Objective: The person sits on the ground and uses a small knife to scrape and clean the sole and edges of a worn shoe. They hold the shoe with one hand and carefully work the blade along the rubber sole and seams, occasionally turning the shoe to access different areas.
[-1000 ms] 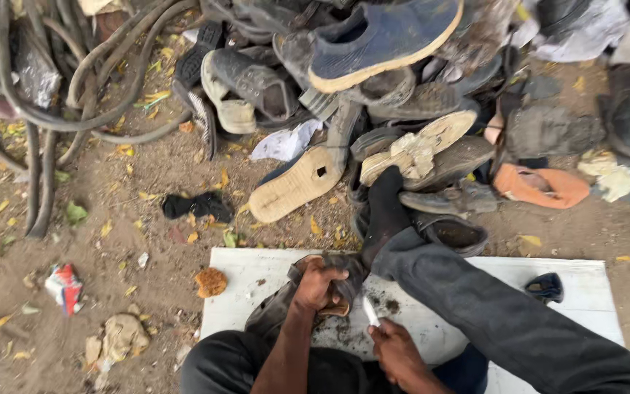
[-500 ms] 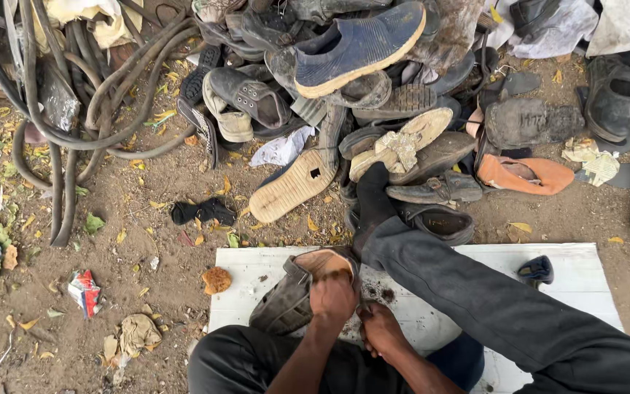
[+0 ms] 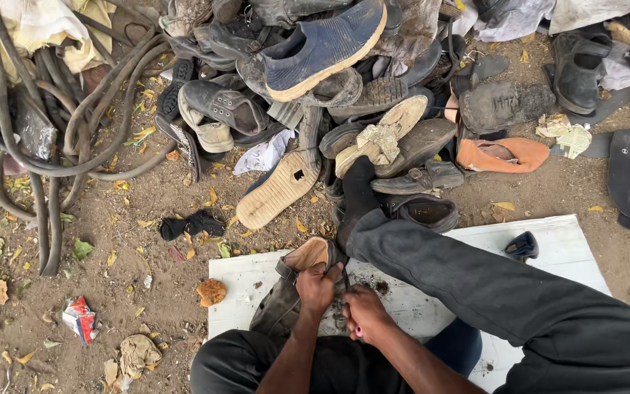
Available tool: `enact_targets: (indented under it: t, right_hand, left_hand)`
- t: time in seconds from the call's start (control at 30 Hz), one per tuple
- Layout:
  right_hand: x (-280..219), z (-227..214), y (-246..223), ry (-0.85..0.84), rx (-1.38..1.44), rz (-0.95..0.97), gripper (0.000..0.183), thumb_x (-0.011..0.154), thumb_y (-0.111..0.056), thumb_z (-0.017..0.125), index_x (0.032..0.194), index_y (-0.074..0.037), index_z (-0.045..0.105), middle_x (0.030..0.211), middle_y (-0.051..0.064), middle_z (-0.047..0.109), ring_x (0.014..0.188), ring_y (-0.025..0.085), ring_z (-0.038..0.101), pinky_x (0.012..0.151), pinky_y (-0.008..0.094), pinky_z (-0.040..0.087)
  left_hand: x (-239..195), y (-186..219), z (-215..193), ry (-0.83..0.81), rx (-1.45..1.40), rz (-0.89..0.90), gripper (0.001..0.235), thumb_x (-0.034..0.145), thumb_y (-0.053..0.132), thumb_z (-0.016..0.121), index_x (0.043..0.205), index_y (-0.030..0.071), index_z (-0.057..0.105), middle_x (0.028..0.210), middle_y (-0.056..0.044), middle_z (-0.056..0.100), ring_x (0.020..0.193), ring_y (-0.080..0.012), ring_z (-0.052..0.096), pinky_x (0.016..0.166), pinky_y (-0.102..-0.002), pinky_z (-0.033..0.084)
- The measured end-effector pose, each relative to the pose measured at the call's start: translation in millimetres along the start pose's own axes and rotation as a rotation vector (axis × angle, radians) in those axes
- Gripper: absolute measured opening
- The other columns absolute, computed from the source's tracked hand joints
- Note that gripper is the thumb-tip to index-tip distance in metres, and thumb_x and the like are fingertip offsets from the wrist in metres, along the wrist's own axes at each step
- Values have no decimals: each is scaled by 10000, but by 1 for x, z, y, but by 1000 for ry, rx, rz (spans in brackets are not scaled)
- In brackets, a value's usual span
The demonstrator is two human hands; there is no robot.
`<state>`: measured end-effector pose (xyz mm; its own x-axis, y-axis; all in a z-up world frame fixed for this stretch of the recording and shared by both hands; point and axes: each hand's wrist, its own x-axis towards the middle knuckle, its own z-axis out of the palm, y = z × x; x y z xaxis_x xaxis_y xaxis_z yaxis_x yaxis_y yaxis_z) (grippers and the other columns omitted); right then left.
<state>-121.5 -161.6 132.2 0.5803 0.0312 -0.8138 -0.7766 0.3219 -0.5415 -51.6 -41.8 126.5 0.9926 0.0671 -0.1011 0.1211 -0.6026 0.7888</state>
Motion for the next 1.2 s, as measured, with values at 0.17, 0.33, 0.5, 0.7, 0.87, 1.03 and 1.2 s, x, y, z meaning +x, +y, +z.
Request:
enact_targets:
  t: [0.17, 0.33, 0.5, 0.7, 0.87, 1.03, 1.2]
  right_hand:
    - [-6, 19, 17, -19, 86, 26, 169, 1033, -191, 530, 926, -62, 551, 572, 30, 451, 320, 154, 364, 276, 378, 332]
    - [-10, 16, 29, -31, 150, 33, 88, 1007, -141, 505, 971, -78, 555, 578, 32, 461, 326, 156, 381, 286, 380, 356]
    - [-3, 8, 12, -2, 166, -34, 127, 1013, -176, 558, 1006, -55, 596, 572, 5, 436, 323, 130, 357, 273, 350, 324]
    - [10, 10, 8, -8, 203, 44, 102, 1012, -156, 537, 999, -57, 517, 588, 2, 432, 333, 135, 364, 281, 347, 323]
    - [15, 22, 22, 35, 196, 48, 140, 988, -119, 491, 1019, -99, 626, 569, 22, 434, 326, 149, 360, 280, 362, 315]
    - [24, 26, 28, 76, 241, -48, 111, 997, -93, 452, 971, -17, 529, 572, 52, 464, 321, 178, 385, 266, 402, 340]
    - [25, 12, 35, -17, 152, -45, 139, 993, -118, 470, 942, -59, 585, 561, 42, 449, 312, 159, 365, 261, 381, 325]
  left_hand:
    - [0, -11, 3, 9, -57, -5, 469, 779, 380, 816, 585, 23, 580, 601, -192, 609, 550, -378, 533, 605, -478, 440]
    - [-1, -12, 4, 21, -55, -56, 511, 775, 372, 829, 576, 0, 540, 581, -206, 563, 535, -357, 467, 600, -479, 425]
    - [8, -2, 2, -29, -91, -70, 472, 772, 373, 819, 577, 19, 576, 569, -194, 576, 529, -319, 481, 599, -460, 439]
    - [3, -10, 0, -46, -44, -77, 492, 778, 399, 820, 578, 16, 586, 563, -180, 575, 516, -315, 478, 600, -466, 431]
    - [1, -15, -2, -67, -70, -103, 468, 770, 393, 816, 584, 24, 597, 568, -187, 595, 531, -334, 499, 607, -468, 443]
    - [4, -14, -1, -98, -85, -115, 454, 765, 392, 809, 579, 28, 611, 584, -192, 617, 551, -349, 523, 620, -467, 440]
    - [1, -9, -2, -81, -79, -92, 461, 767, 385, 820, 604, 18, 594, 615, -203, 602, 567, -357, 501, 631, -468, 440]
